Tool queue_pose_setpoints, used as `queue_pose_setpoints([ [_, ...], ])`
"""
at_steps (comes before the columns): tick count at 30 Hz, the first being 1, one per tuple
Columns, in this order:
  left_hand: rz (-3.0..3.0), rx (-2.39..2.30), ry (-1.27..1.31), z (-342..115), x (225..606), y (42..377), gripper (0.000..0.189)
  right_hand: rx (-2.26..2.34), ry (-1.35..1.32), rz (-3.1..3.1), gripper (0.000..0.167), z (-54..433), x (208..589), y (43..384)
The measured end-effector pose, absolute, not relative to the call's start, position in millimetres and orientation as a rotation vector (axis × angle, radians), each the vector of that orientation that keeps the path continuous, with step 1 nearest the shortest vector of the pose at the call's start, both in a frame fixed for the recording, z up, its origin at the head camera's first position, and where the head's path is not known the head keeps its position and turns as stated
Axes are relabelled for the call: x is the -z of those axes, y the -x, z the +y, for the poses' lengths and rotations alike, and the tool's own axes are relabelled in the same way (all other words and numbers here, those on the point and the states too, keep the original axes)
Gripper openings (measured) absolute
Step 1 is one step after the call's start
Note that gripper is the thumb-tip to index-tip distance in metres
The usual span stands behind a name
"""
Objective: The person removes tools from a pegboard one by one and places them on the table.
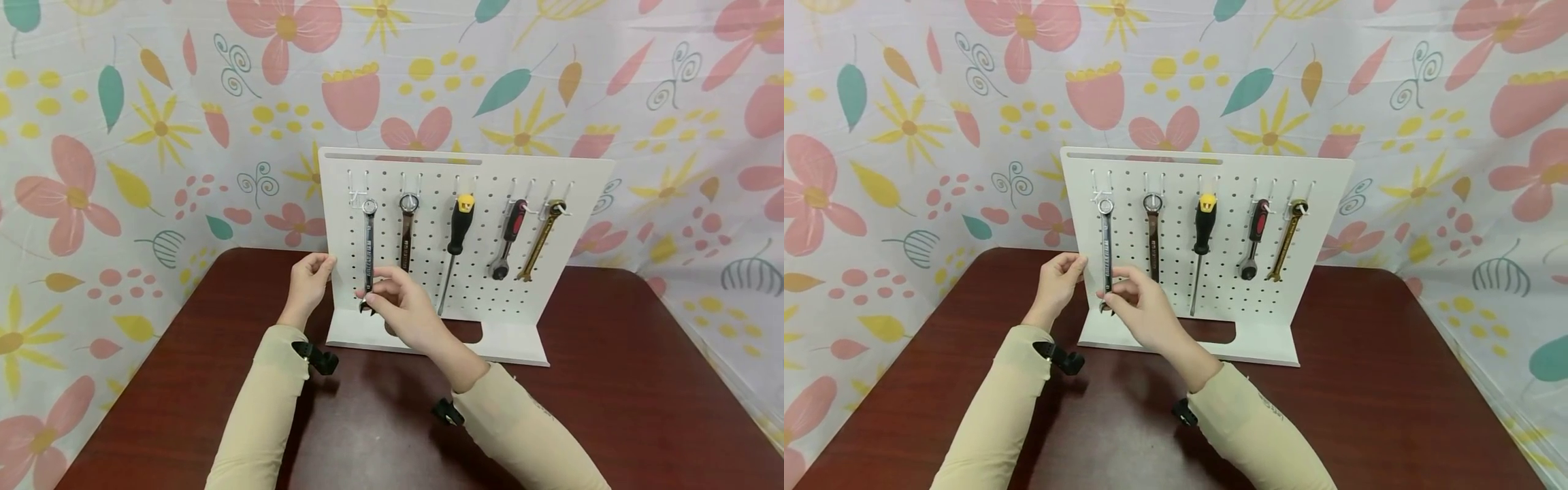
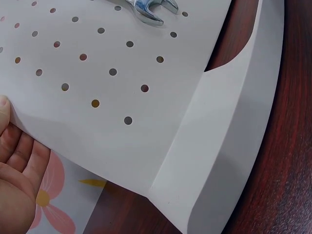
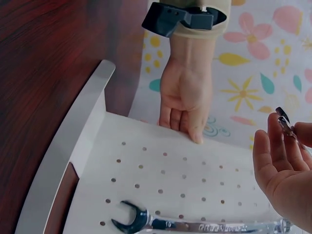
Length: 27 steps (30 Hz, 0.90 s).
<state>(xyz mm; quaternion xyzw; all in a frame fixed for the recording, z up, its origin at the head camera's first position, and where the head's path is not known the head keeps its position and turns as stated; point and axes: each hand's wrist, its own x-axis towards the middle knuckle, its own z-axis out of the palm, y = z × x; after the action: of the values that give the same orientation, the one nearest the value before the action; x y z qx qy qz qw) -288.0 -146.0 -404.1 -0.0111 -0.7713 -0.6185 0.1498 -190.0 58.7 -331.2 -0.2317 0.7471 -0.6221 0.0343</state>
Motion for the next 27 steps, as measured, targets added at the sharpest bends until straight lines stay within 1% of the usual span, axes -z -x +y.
queue_pose_setpoints([
  [7,-2.245,1.760,0.017,-146.9,403.8,287.4,0.030,1.875,0.743,2.392,0.031,73.6,334.3,187.9],
  [14,-2.253,1.747,0.032,-147.3,403.2,289.3,0.031,1.904,0.681,2.384,0.029,93.8,340.0,186.2],
  [22,-2.238,1.775,0.027,-145.6,402.3,289.8,0.028,1.902,0.624,2.433,0.026,119.6,351.0,186.7],
  [27,-2.257,1.764,0.007,-146.8,401.7,287.7,0.030,1.908,0.560,2.416,0.024,133.9,358.2,187.4],
])
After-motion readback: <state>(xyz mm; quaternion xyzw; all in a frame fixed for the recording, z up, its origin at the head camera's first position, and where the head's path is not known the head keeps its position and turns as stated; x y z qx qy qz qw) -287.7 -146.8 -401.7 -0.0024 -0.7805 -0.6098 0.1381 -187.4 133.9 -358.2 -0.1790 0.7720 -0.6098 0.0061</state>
